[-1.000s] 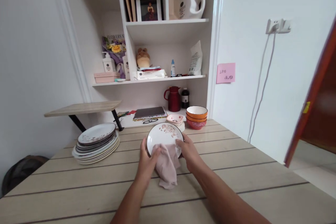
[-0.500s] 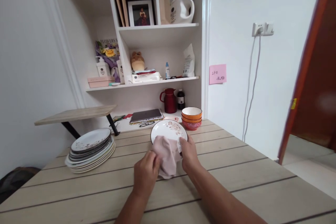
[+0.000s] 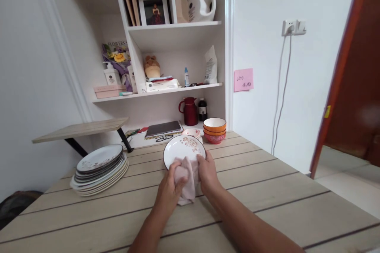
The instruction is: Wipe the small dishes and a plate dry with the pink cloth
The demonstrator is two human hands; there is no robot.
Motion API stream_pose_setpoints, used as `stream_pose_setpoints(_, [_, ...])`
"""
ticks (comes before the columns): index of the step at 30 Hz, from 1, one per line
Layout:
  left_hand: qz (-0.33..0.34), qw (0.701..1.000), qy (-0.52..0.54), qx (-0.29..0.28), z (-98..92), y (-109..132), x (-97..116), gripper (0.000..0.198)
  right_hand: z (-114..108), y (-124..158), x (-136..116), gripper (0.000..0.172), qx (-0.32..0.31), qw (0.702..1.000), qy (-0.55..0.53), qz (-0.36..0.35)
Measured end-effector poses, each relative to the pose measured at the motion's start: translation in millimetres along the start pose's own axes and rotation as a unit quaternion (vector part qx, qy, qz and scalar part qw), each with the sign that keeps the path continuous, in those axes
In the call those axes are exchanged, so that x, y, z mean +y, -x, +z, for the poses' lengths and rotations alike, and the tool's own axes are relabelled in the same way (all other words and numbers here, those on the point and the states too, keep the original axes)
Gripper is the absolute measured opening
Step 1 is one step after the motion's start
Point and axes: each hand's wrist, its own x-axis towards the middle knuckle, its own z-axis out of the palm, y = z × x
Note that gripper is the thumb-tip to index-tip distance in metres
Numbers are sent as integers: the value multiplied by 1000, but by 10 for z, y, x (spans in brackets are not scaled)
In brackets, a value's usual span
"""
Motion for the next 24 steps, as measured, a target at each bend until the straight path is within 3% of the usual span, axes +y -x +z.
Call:
stream_pose_setpoints(7, [-21, 997, -35, 66, 34, -13, -35, 20, -30, -46, -34, 42, -29, 996, 51, -72])
stream_pose_setpoints(14, [-31, 990, -28, 133, -137, -87, -124, 24, -147, -159, -305, 41, -134, 963, 170, -159])
stream_pose_setpoints(17, [-43, 983, -28, 176, -196, -135, -161, 36, -164, -165, -323, 39, -165, 958, 192, -135])
stream_pose_setpoints(19, [-56, 977, -15, 204, -212, -169, -189, 55, -162, -158, -269, 39, -180, 956, 201, -115])
stream_pose_setpoints(22, [-103, 965, 79, 226, -225, -207, -234, 86, -142, -138, -123, 39, -204, 949, 223, -92])
stream_pose_setpoints(24, [-138, 958, 140, 211, -239, -215, -256, 93, -123, -121, -34, 40, -219, 944, 232, -88])
